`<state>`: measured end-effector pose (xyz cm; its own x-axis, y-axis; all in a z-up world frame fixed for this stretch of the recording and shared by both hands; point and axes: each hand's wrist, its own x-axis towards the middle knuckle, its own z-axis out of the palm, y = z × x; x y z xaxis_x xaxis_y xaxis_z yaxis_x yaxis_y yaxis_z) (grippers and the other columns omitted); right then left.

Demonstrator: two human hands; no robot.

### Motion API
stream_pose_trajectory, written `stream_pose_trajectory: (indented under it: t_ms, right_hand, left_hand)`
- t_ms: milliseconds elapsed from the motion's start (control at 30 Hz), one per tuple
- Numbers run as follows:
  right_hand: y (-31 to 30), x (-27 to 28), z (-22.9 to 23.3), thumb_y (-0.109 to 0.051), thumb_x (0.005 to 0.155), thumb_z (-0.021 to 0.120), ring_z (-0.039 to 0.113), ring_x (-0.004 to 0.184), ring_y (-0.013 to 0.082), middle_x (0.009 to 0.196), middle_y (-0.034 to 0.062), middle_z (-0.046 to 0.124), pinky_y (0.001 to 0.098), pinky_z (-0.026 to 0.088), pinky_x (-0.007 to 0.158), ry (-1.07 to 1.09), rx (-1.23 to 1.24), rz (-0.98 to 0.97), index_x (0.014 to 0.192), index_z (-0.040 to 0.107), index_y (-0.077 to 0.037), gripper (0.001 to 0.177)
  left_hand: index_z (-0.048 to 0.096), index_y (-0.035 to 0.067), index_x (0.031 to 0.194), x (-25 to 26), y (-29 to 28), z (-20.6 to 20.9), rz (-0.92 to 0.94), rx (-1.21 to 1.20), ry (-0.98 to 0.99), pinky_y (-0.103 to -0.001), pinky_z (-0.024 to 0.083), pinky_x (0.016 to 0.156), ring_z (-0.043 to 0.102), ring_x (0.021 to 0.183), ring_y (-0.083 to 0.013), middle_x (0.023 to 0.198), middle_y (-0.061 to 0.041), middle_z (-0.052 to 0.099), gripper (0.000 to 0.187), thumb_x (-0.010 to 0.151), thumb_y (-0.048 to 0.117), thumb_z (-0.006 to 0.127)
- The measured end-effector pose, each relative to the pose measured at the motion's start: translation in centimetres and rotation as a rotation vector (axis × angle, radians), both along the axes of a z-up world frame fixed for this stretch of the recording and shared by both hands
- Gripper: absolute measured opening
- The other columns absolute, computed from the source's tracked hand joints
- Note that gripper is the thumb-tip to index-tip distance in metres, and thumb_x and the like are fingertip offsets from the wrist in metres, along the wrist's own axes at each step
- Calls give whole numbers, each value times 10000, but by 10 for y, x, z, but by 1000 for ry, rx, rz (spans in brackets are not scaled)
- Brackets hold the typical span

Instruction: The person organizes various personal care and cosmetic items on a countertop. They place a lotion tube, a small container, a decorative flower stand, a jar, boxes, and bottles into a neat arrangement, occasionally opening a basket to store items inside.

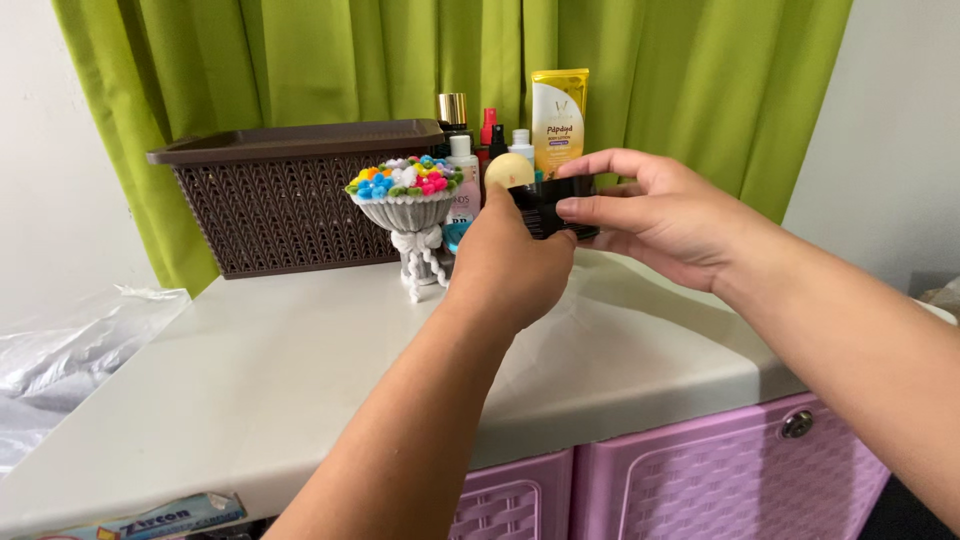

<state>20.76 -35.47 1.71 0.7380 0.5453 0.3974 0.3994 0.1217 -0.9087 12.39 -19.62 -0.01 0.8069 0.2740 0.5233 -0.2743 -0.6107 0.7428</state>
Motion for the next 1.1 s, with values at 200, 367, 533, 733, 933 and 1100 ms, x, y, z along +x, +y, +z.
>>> stream_pose_trajectory:
  t_ms: [200, 367, 533, 733, 933, 1100]
  right_hand:
    - [21, 30, 9, -88, 794, 794, 677, 1029, 175, 1116, 88, 696, 320, 584, 869, -111, -148, -107, 1216, 626, -105, 455]
    - [29, 46, 17, -158, 780, 824, 621, 1046, 188, 1154, 81, 686, 352, 521, 840, -191, -354, -190, 1232, 622, -131, 496]
    - [33, 52, 26, -210, 787, 776, 619, 1108, 137, 1193, 41, 639, 374, 557, 863, -119, -423, -48, 1242, 598, -213, 488]
    - [31, 48, 29, -279, 754, 807, 608, 1019, 143, 1163, 33, 631, 358, 534, 800, -245, -531, -162, 1214, 597, -227, 508]
    - [44, 54, 19, -331, 738, 895, 561, 816, 164, 932, 97, 618, 304, 430, 678, -421, -507, -258, 1145, 575, -132, 555]
    - [48, 65, 14, -262, 749, 889, 585, 791, 135, 905, 81, 635, 296, 462, 677, -428, -468, -208, 1188, 569, -111, 564]
  left_hand:
    - [686, 23, 1147, 7, 11, 7, -44, 88, 100, -416, 591, 795, 760, 957, -319, 1037, -177, 770, 429, 840, 322, 671]
    - [766, 92, 1128, 19, 17, 13, 91, 477, 336, -607, 217, 1151, 716, 1028, -335, 1091, -132, 791, 443, 907, 455, 639]
    - [746, 58, 1136, 24, 24, 6, 124, 709, 388, -572, 258, 1154, 647, 1120, -355, 1123, -151, 739, 533, 851, 503, 679]
    - [802, 41, 1062, 18, 46, 16, 9, 712, 503, -422, 578, 879, 747, 1032, -330, 1094, -165, 783, 557, 704, 466, 760]
    - [737, 15, 1112, 11, 55, 24, 6, 764, 481, -421, 568, 872, 719, 1050, -322, 1135, -177, 739, 676, 669, 518, 828]
    - [746, 40, 1126, 2, 44, 22, 31, 820, 462, -449, 581, 859, 721, 1053, -331, 1136, -168, 749, 623, 700, 491, 800]
